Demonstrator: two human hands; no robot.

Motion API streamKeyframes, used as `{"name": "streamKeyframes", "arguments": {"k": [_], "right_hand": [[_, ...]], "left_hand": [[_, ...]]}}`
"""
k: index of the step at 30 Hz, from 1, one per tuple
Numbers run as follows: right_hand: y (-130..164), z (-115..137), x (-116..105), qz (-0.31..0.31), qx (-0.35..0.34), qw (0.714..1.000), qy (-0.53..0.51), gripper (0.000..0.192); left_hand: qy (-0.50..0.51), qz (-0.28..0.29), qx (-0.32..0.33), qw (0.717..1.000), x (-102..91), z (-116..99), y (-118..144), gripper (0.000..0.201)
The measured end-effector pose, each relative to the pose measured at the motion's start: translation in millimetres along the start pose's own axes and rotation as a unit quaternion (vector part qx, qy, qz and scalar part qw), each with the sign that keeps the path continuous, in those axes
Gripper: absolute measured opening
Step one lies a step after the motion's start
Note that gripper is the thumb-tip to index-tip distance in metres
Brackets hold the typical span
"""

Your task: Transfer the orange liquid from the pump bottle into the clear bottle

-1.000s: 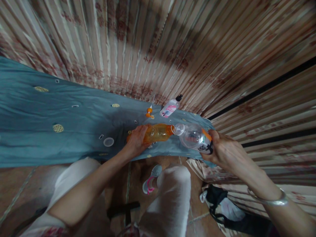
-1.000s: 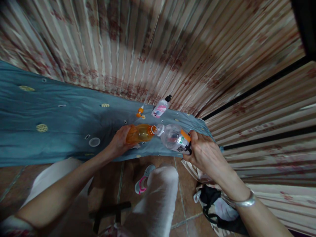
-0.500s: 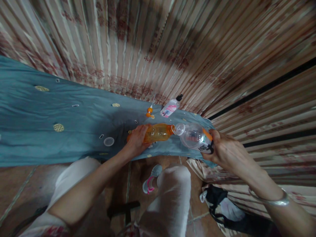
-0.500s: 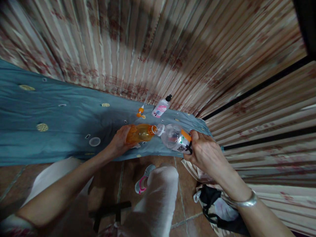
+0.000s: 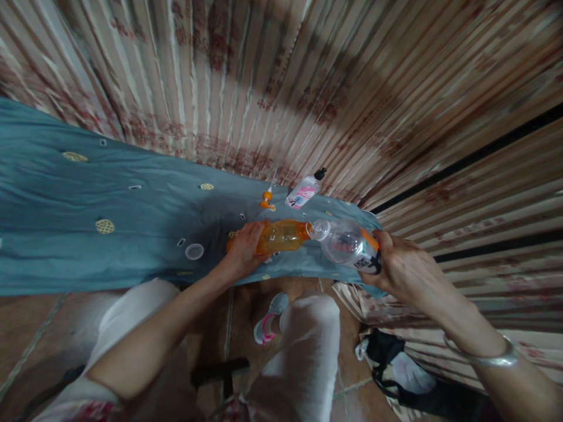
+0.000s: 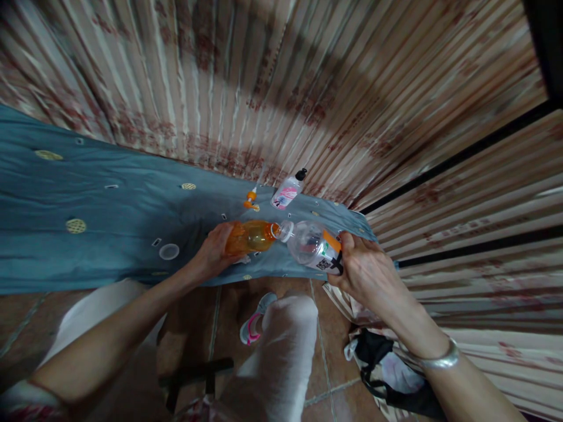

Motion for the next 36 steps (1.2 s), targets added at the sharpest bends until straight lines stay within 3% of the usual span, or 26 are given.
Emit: {"name": "streamKeyframes", "arguments": {"k": [31, 36], "right_hand": [[-0.3, -1.7, 2.7, 0.045, 0.028, 0.998, -0.021, 0.031], [0.2, -0.7, 2.7, 0.029, 0.020, 0.999, -0.011, 0.030]], "left_hand": [[0.000, 0.000, 0.004, 1.000, -0.1, 0.8, 0.3, 0.068], [0.000, 0.002, 0.003, 1.000, -0.3, 1.2, 0.3, 0.067]]}}
Point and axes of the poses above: each hand's wrist, its own y-axis away from the middle knuckle, its own x-axis out of the palm, z = x × y, the point moved 4 cm from there along -y, towards the middle knuckle, and after that the axes turned 15 degrees about x, right-handed, at the moved point
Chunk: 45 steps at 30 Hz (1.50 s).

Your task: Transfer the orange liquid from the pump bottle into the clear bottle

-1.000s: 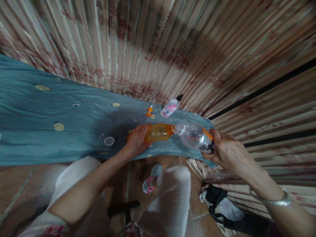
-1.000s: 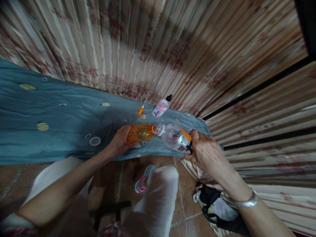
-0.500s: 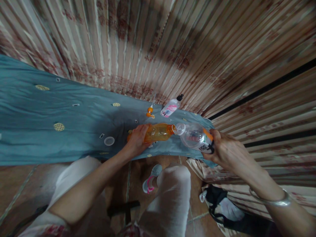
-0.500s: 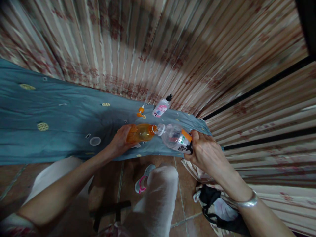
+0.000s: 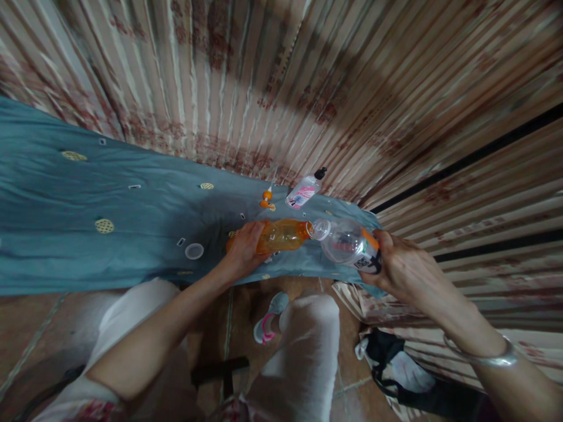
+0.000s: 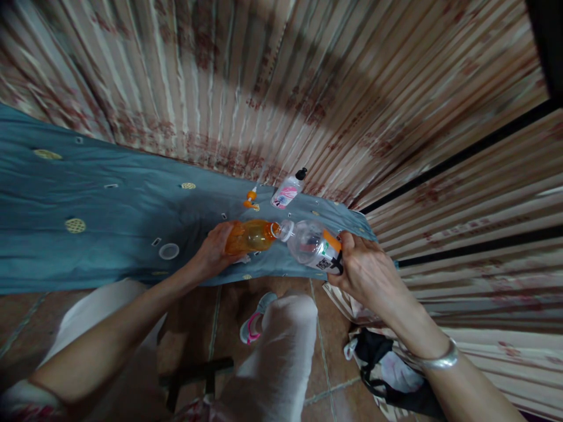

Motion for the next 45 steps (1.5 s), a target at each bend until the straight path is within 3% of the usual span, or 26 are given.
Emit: {"name": "streamKeyframes", "arguments": {"k": [22, 40, 45], "right_hand": [[-0.3, -0.5, 0.7, 0.007, 0.008, 1.000, 0.001, 0.033], [-0.3, 1.3, -1.5, -0.047, -0.035, 0.998, -0.012, 0.031], [1.2, 0.4, 3.4, -0.037, -0.025, 0.999, -0.024, 0.032]], "left_hand": [[-0.001, 0.002, -0.013, 1.000, -1.8, -3.2, -1.1, 0.070], [0.000, 0.007, -0.004, 1.000, 1.4, 1.0, 0.5, 0.069], [-0.005, -0.001, 0.004, 1.000, 3.2, 3.2, 1.5, 0.070]]}}
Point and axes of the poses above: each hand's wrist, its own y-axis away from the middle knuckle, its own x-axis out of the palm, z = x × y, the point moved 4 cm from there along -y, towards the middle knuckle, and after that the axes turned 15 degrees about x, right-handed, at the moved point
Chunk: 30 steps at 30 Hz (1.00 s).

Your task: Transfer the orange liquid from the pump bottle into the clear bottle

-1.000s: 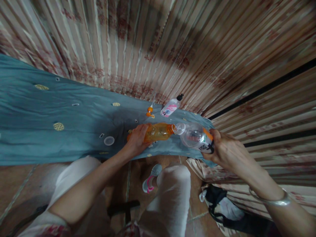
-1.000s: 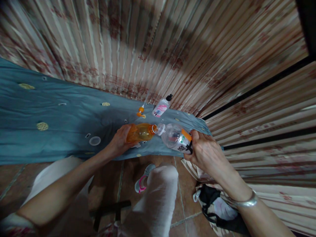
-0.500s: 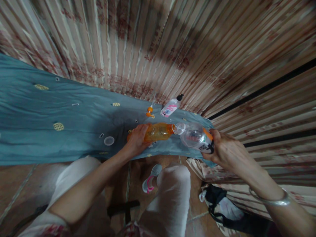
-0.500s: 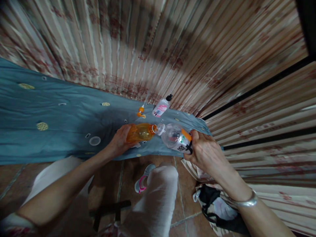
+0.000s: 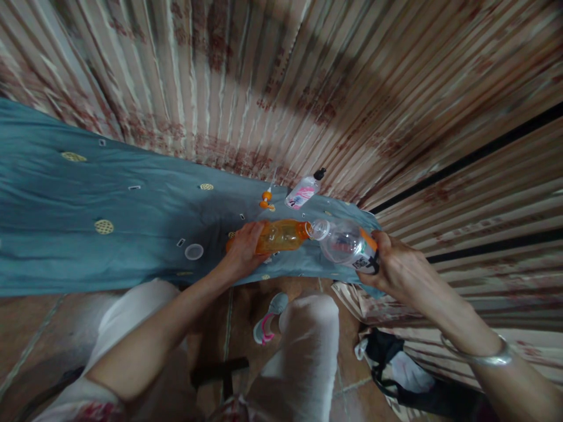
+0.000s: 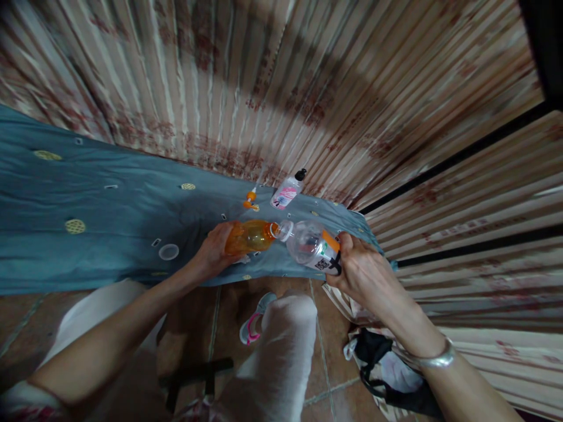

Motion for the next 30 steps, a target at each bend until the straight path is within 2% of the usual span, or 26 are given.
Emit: {"name": "streamKeyframes", "arguments": {"k": [8, 17, 30], "right_hand": [[3.1, -2.9, 10.4, 0.027, 0.039, 0.999, -0.019, 0.036], [3.7, -1.5, 9.4, 0.073, 0.065, 0.994, -0.040, 0.034], [4.5, -1.4, 6.8, 0.072, 0.049, 0.996, -0.035, 0.036]], "left_hand": [[-0.007, 0.002, -0.006, 1.000, -0.5, -0.3, 0.2, 0.070], [-0.011, -0.001, -0.008, 1.000, -1.0, -1.3, -0.5, 0.070], [-0.001, 0.001, -0.010, 1.000, -1.4, -2.5, 0.2, 0.071]]}}
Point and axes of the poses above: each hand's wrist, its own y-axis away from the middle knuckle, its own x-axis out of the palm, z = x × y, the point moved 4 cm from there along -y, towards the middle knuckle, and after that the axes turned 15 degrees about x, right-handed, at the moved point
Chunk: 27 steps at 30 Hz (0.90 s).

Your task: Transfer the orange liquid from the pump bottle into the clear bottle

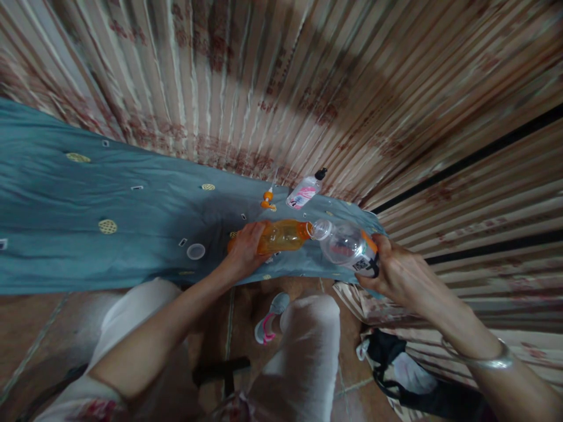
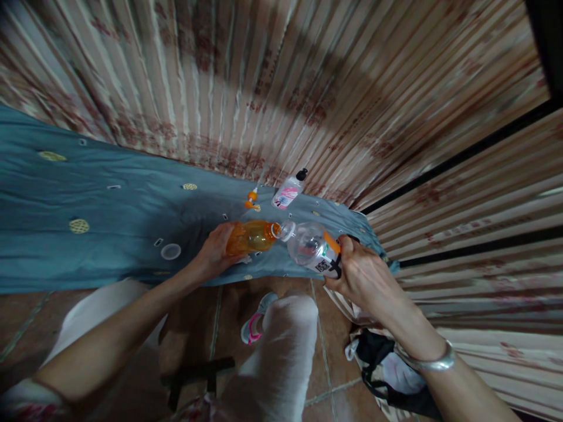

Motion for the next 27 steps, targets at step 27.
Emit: {"name": "streamKeyframes", "arguments": {"k": [27], "right_hand": [[-0.5, -2.1, -0.6, -0.003, -0.017, 1.000, 0.001, 0.032]], "left_hand": [[-0.015, 0.023, 0.003, 1.000, -0.7, -4.0, 2.3, 0.065]]}}
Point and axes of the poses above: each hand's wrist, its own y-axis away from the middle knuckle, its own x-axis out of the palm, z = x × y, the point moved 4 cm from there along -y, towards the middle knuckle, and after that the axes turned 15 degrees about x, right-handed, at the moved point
